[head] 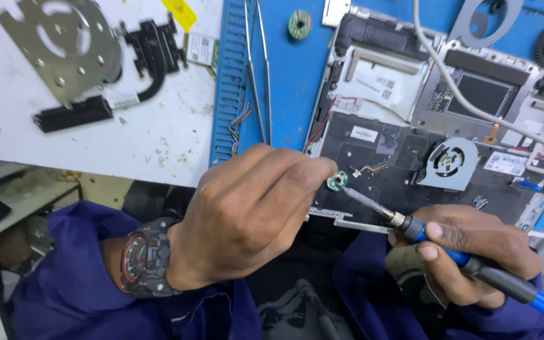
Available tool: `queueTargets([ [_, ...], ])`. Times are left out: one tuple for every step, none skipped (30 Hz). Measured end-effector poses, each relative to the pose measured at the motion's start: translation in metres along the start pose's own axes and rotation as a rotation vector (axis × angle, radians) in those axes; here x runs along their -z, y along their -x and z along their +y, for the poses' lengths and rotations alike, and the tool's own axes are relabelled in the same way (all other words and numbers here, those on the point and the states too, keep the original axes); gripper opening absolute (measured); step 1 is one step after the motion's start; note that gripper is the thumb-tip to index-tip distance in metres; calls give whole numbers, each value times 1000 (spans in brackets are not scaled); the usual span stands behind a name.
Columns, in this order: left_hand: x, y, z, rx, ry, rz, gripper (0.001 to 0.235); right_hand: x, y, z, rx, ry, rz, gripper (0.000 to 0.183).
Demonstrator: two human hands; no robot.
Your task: The person uses a soldering iron to work on a small green circuit board and wires inside a disassembled laptop. They apply solder to the board and wires, occasionally using tweezers to hold components in place. The workspace is cluttered with various laptop parts and tools.
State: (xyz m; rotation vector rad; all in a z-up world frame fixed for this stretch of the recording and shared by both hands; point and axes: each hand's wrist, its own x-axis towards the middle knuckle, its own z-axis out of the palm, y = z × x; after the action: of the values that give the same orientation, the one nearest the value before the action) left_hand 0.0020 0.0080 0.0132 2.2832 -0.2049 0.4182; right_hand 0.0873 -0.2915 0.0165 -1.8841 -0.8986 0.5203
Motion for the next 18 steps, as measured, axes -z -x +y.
queueTargets([
  [6,-3,-1,-27,-21,2,16,1,-2,1,26,1,23,30],
  [12,-7,-1,-29,-41,52,15,2,-3,2,-10,-52,27,29],
  [18,-8,1,-21,-62,99,15,3,-4,2,-48,-113,21,28],
  [22,-5,-1,-38,-84,99,15,-1,0,5,-24,-121,34,28],
  [25,-1,-2,-7,-117,127,12,-3,3,7,-10,-119,111,23],
  [28,3,-3,24,-150,155,10,-6,6,10,3,-118,189,20],
  [29,8,-4,8,-167,157,10,-6,11,11,23,-124,200,20],
  [30,12,-6,32,-186,150,16,-6,16,12,-15,-194,261,17],
  [30,17,-7,56,-203,142,22,-6,22,14,-54,-264,320,15],
  [31,20,-8,40,-219,145,22,2,30,21,-35,-271,331,15],
  [31,25,-9,54,-203,137,19,11,38,28,-101,-226,271,15],
  [30,29,-9,69,-186,130,17,19,47,36,-166,-180,211,20],
  [33,32,-8,58,-194,130,17,47,43,66,-156,-183,219,20],
  [35,34,-6,74,-139,105,17,74,38,95,-796,-420,-21,39],
  [37,36,-6,86,-81,82,18,102,34,125,-1425,-650,-281,62],
  [38,38,-6,73,-88,84,18,98,34,124,-1412,-653,-274,62],
  [38,42,-6,107,-87,40,16,97,36,122,-1421,-666,-211,60],
  [38,45,-6,140,-87,-4,14,95,38,120,-1431,-680,-149,57],
])
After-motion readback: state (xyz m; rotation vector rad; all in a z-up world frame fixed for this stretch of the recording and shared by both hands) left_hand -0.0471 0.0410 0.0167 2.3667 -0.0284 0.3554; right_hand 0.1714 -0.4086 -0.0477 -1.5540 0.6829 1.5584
